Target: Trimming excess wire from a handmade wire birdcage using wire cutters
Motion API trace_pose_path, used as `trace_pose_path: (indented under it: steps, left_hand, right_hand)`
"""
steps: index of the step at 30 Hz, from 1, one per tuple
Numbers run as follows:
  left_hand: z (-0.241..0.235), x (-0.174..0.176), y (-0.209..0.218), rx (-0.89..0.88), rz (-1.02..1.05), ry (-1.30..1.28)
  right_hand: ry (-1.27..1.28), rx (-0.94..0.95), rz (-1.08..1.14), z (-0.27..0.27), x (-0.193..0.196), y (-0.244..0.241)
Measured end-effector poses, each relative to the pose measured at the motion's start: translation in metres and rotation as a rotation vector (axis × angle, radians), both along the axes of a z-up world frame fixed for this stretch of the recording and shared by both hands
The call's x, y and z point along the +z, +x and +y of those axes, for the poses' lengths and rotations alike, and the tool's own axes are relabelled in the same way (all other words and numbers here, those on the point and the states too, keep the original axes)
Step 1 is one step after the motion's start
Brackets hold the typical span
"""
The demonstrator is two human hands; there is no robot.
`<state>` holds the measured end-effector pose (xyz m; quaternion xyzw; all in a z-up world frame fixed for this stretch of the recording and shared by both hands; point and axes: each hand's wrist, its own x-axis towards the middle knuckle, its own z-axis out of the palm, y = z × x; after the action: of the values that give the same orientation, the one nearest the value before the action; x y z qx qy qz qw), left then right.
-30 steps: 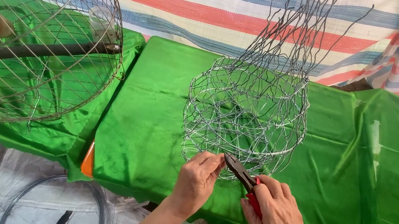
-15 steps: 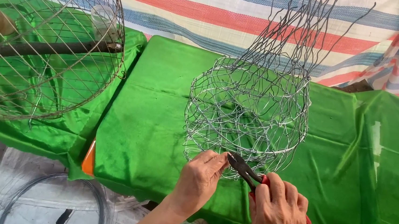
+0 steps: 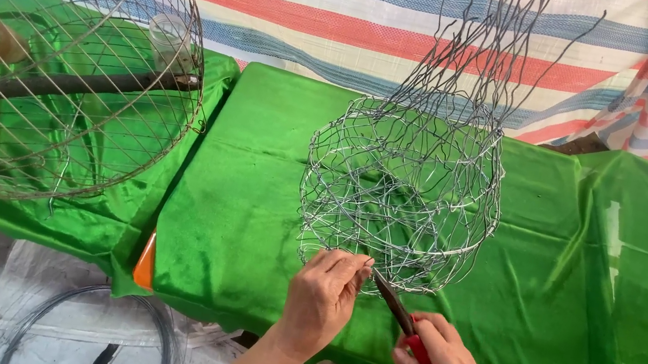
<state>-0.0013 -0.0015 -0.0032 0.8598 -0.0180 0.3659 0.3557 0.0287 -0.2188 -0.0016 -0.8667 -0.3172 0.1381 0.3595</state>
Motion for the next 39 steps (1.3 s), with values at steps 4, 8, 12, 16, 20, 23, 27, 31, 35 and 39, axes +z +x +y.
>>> trace_pose_path:
  steps: [4,8,12,16,20,23,27,31,35,39]
  left_hand:
    - [-0.003,-0.001,-0.002,0.089,0.026,0.12]
    - [-0.004,-0.023,0.001,0.022,0.134,0.093]
    - [-0.003,-0.031,0.009,0.005,0.136,-0.042]
    - [0.01,-0.035,0.016,-0.059,0.108,-0.155]
    - [0.027,-0.02,0.022,-0.083,0.175,-0.275]
    - [0.035,-0.014,0.028,-0.158,0.116,-0.352]
    - [0.034,-0.014,0.03,-0.154,0.091,-0.329]
    - [0.033,-0.01,0.027,-0.143,0.141,-0.36]
    - [0.033,-0.007,0.024,-0.157,0.147,-0.388]
    - [0.032,-0.002,0.02,-0.161,0.17,-0.396]
  right_hand:
    - [0.183,-0.087,0.418,-0.016,-0.007,0.0]
    - [0.476,-0.242,0.666,-0.031,-0.02,-0.003]
    - [0.549,-0.186,0.63,-0.035,-0.015,-0.003]
    - [0.51,-0.228,0.575,-0.042,-0.018,-0.004]
    - [0.461,-0.256,0.499,-0.043,-0.015,-0.004]
    - [0.4,-0.201,0.424,-0.04,-0.008,0.001]
    - [0.318,-0.127,0.358,-0.024,0.013,0.004]
    - [0.06,-0.136,0.161,-0.011,0.025,0.007]
    - [0.021,-0.083,-0.129,-0.002,0.027,0.012]
    - [0.01,-0.073,-0.224,0.007,0.034,0.013]
